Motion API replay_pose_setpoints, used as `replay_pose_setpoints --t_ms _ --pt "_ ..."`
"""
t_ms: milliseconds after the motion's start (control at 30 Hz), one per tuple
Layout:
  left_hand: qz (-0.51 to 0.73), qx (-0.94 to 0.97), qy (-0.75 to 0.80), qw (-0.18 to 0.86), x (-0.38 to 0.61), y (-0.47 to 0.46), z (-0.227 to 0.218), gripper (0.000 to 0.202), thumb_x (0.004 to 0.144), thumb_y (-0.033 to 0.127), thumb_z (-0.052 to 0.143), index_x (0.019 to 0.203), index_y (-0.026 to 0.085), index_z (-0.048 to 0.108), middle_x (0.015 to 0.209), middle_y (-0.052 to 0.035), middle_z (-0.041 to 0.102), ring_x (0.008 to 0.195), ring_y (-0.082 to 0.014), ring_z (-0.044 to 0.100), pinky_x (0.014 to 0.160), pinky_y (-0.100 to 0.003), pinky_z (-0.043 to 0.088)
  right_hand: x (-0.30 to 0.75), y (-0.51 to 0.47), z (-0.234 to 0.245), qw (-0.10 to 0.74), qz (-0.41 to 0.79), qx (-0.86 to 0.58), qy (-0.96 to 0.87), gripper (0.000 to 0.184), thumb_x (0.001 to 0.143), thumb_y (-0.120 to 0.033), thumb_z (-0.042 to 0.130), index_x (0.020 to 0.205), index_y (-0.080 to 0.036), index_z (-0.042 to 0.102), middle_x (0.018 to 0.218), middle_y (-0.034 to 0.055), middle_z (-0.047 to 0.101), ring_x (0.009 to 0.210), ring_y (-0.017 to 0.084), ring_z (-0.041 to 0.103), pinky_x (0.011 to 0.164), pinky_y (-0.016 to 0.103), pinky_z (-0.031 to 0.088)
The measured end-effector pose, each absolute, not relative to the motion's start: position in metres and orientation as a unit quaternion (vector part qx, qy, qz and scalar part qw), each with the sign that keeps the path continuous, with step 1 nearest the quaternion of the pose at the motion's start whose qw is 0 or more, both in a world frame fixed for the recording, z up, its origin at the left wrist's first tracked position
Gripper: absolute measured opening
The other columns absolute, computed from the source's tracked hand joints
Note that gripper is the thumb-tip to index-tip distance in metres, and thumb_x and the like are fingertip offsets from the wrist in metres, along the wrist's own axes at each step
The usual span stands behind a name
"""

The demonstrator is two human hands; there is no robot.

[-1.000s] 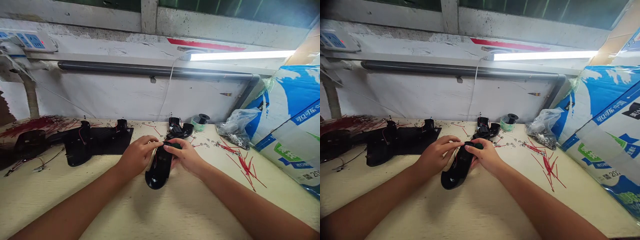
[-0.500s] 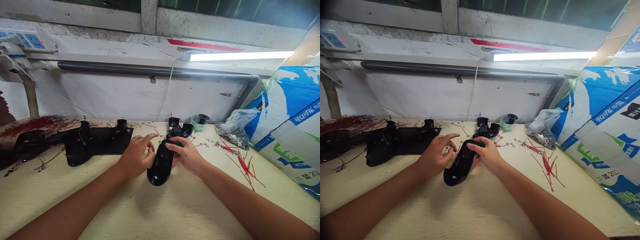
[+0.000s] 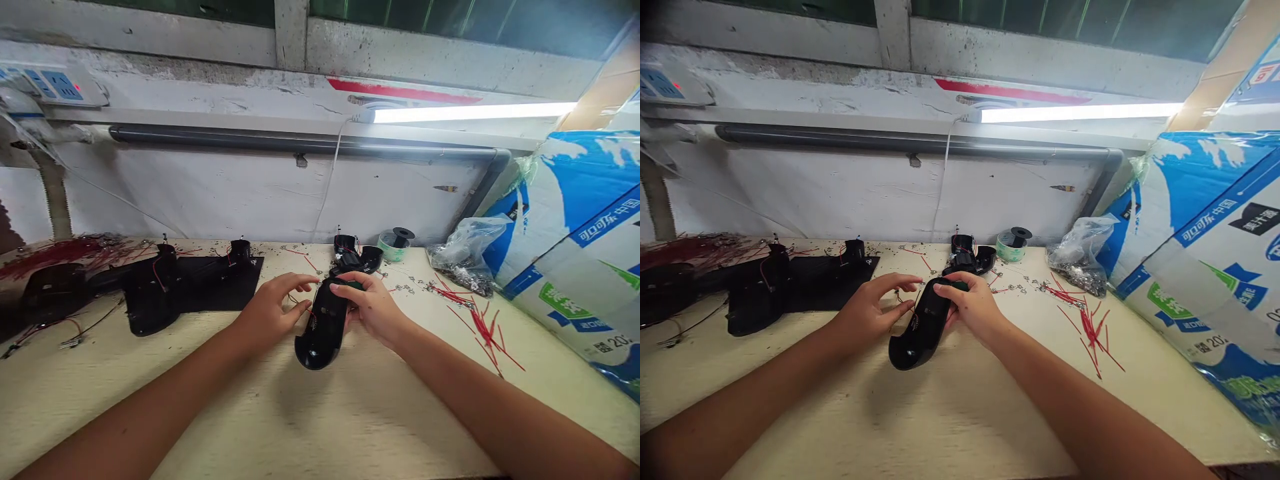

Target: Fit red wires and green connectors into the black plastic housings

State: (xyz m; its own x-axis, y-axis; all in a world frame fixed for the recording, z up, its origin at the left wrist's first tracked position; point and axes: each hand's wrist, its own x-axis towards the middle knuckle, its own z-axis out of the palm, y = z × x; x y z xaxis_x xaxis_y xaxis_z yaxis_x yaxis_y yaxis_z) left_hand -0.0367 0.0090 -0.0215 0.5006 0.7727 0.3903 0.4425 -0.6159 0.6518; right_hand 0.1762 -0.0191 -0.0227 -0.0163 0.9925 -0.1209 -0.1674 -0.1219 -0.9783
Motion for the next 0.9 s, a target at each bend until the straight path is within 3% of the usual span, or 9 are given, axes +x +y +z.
replay_pose_setpoints --t_ms 200,400,600,900 --pt "0.366 0.863 0.314 0.150 -0.038 0.011 -0.027 0.029 0.092 0.027 0.056 0.118 0.031 0.069 0.117 -0.0043 0.067 0.107 -0.0145 0.063 0.096 -0.031 0.052 0.174 -0.020 -0.025 0.493 0.579 -0.474 -0.444 0.040 0.072 -0.035 0.081 0.102 -0.017 0.061 0.070 0.0043 0.070 0.048 0.020 0.064 0.039 0.031 0.053" --pt "0.365 0.879 0.298 0.073 -0.037 0.011 -0.031 0.026 0.094 0.028 0.054 0.113 0.028 0.072 0.108 -0.0031 0.071 0.100 -0.0131 0.065 0.088 -0.029 0.053 0.169 -0.023 -0.022 0.489 0.576 -0.480 -0.446 0.040 0.070 -0.035 0.082 0.100 -0.017 0.063 0.070 0.0037 0.069 0.049 0.020 0.064 0.040 0.031 0.054" --pt "0.381 0.879 0.286 0.001 -0.037 0.009 -0.028 0.031 0.094 0.024 0.053 0.121 0.029 0.066 0.113 -0.0027 0.072 0.106 -0.0146 0.064 0.093 -0.033 0.052 0.167 -0.024 -0.022 0.483 0.576 -0.476 -0.456 0.040 0.072 -0.036 0.081 0.101 -0.017 0.062 0.067 0.0035 0.069 0.048 0.020 0.064 0.039 0.029 0.053" --pt "0.375 0.889 0.259 -0.046 -0.036 0.011 -0.027 0.021 0.093 0.022 0.056 0.107 0.023 0.072 0.103 -0.0026 0.075 0.098 -0.0156 0.067 0.091 -0.035 0.051 0.164 -0.027 -0.021 0.483 0.569 -0.480 -0.461 0.039 0.073 -0.034 0.080 0.101 -0.016 0.062 0.067 0.0028 0.069 0.048 0.019 0.064 0.041 0.029 0.053"
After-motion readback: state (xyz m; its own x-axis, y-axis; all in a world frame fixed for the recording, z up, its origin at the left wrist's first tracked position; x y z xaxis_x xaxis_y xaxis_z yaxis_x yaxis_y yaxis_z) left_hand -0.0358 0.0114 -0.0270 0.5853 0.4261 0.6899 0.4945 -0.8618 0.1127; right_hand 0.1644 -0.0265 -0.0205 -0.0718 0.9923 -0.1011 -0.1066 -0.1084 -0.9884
